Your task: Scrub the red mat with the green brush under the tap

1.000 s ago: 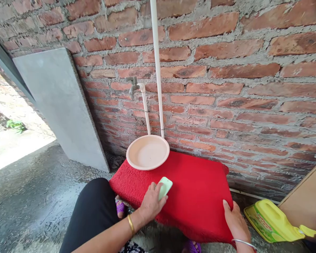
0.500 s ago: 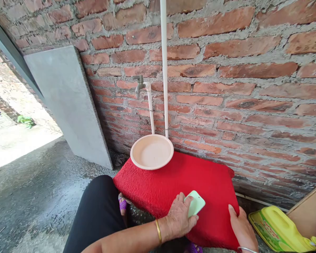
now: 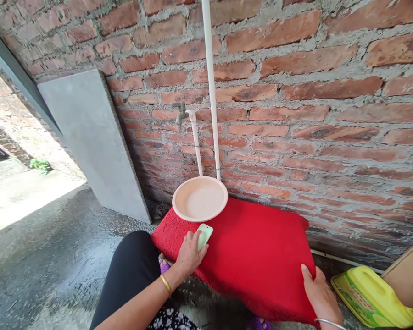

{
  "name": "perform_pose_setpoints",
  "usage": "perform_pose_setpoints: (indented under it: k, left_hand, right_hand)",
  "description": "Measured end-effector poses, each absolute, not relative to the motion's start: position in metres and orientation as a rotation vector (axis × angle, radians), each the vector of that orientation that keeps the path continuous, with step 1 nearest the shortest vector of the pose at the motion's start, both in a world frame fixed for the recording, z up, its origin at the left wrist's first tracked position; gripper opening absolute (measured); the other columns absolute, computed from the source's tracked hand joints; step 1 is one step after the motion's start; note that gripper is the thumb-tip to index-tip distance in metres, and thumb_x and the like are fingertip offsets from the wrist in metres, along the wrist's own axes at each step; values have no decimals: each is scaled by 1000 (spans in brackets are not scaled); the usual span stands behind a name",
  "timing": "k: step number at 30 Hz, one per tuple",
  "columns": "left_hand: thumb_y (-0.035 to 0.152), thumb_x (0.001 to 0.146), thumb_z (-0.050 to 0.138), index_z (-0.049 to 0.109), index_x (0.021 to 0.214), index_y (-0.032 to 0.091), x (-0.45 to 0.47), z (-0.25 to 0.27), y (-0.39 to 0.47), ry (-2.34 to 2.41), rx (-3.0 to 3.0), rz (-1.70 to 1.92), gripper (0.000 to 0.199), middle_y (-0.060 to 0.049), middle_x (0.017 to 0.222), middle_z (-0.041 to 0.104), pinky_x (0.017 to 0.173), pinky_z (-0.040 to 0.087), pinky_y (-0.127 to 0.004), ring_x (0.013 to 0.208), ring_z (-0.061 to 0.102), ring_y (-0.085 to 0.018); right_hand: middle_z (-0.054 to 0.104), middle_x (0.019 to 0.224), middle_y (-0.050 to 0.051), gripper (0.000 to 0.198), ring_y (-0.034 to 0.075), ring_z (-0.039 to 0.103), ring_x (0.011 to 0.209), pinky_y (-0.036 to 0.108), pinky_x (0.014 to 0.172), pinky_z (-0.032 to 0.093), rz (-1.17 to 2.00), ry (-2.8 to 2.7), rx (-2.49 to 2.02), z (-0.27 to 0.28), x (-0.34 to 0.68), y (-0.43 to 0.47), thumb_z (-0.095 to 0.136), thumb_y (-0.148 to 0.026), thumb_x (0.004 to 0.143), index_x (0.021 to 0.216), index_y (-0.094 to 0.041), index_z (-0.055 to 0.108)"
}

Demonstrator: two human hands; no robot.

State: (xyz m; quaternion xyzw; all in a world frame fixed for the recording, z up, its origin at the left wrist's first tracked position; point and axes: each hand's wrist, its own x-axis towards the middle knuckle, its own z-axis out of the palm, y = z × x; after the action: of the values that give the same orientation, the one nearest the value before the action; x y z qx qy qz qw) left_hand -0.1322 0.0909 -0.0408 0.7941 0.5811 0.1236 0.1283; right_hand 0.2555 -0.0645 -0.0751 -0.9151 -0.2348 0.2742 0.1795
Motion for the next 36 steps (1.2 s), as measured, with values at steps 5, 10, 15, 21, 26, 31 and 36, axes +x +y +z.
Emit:
perform_pose_setpoints:
  k: [5, 10, 15, 21, 26, 31, 36]
  left_hand:
    - [36, 91, 55, 49, 146, 16, -73, -32, 60, 1479, 2309, 186, 59, -15, 130, 56, 109, 43, -45, 120, 53, -30]
    - [55, 85, 60, 44, 151, 25, -14, -28, 14, 1077, 2264, 107, 74, -13, 140, 52, 115, 39, -47, 126, 49, -32]
    - [53, 86, 59, 45, 150, 25, -24, -27, 27, 1134, 2232, 179, 72, -12, 139, 52, 115, 40, -44, 126, 49, -30]
    - [34, 91, 55, 51, 141, 21, -86, -37, 96, 1553, 2335, 393, 51, -10, 120, 58, 103, 48, -44, 111, 56, -27]
    - [32, 92, 54, 53, 139, 18, -82, -43, 105, 1661, 2420, 347, 49, -12, 117, 59, 99, 48, -44, 108, 57, -27]
    - [40, 89, 58, 51, 144, 18, -17, -37, 57, 1414, 2456, 192, 60, -16, 135, 55, 108, 42, -49, 122, 53, -33]
    - [57, 83, 60, 49, 148, 26, 25, -26, 9, 995, 2357, 62, 72, -13, 141, 52, 112, 41, -51, 126, 50, -35]
  right_hand:
    - [49, 150, 27, 82, 36, 57, 131, 48, 114, 41, 739, -672, -2570, -72, 255, -66, 15, -61, 95, 153, -4, 31]
    - [49, 150, 27, 85, 36, 57, 131, 49, 113, 41, 767, -671, -2602, -73, 257, -66, 13, -63, 95, 154, -4, 28]
    - [46, 154, 26, 87, 38, 54, 135, 49, 115, 39, 790, -661, -2618, -70, 255, -65, 10, -65, 94, 156, -5, 24]
    - [48, 152, 27, 83, 39, 55, 133, 51, 113, 40, 782, -653, -2582, -70, 252, -65, 14, -63, 96, 155, -5, 26]
    - [46, 154, 26, 81, 37, 53, 135, 52, 112, 41, 744, -632, -2578, -75, 250, -66, 16, -62, 97, 155, -7, 28]
    - [42, 157, 25, 80, 37, 50, 139, 47, 116, 36, 775, -635, -2572, -68, 247, -66, 16, -60, 98, 155, -4, 25]
    - [45, 154, 26, 80, 36, 52, 137, 48, 113, 40, 791, -642, -2574, -68, 249, -66, 16, -60, 98, 156, -5, 25]
